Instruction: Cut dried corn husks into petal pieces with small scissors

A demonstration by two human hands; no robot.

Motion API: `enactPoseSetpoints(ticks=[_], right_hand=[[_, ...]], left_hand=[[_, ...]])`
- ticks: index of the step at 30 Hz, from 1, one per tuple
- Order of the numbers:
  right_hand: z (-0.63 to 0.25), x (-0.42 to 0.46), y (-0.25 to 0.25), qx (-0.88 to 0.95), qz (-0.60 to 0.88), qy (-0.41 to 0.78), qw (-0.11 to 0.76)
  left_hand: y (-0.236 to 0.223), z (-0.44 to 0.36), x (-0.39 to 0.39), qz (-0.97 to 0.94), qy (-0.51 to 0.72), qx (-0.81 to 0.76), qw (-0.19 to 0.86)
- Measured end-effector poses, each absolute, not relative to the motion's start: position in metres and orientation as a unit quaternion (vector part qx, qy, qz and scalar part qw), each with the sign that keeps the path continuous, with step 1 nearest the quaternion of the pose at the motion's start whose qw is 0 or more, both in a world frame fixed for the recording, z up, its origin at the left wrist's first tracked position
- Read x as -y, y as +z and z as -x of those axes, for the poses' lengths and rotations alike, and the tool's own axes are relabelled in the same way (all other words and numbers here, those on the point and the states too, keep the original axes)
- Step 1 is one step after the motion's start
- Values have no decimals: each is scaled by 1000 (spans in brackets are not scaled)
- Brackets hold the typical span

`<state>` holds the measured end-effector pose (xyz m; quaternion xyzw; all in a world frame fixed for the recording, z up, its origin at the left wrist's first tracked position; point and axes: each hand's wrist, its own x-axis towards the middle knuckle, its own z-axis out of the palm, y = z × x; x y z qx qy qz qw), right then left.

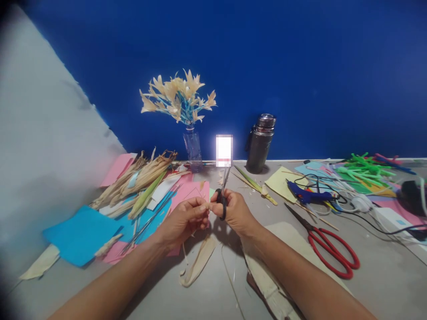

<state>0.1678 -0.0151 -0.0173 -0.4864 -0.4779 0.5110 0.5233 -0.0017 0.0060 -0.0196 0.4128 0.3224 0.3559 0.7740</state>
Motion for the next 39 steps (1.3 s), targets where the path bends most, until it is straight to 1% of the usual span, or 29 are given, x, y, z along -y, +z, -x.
enactPoseSetpoints(ticks=[4,7,9,11,16,21,23,26,30,32,35,37,39], right_hand=[[-166,17,-16,461,464,542,527],[-166,17,-16,442,405,608,522],[-168,17,-15,426,356,662,503],[-172,16,-15,423,321,692,489],[-178,14,-13,460,321,656,504],[-174,14,-18,464,426,582,514],[-172,14,-20,466,426,589,505],[-172,15,-20,460,375,641,486],[-175,16,-17,430,331,684,487],[-176,15,-16,424,326,684,496],[-177,13,-18,443,352,646,512],[-176,12,-18,460,383,618,510],[-174,13,-18,460,391,620,501]], left_hand=[[-21,1,-5,-416,347,-310,781],[-21,1,-3,-399,332,-277,808],[-20,2,-1,-386,329,-258,822],[-18,2,0,-374,332,-247,830],[-16,2,-2,-363,351,-261,823],[-18,1,-2,-422,369,-296,774],[-18,0,-1,-421,362,-284,782],[-18,0,2,-404,345,-246,811],[-20,0,2,-373,345,-226,831],[-22,0,0,-362,351,-229,833],[-23,0,-3,-366,356,-239,826],[-24,0,-3,-377,357,-243,820],[-25,0,-3,-384,354,-239,819]])
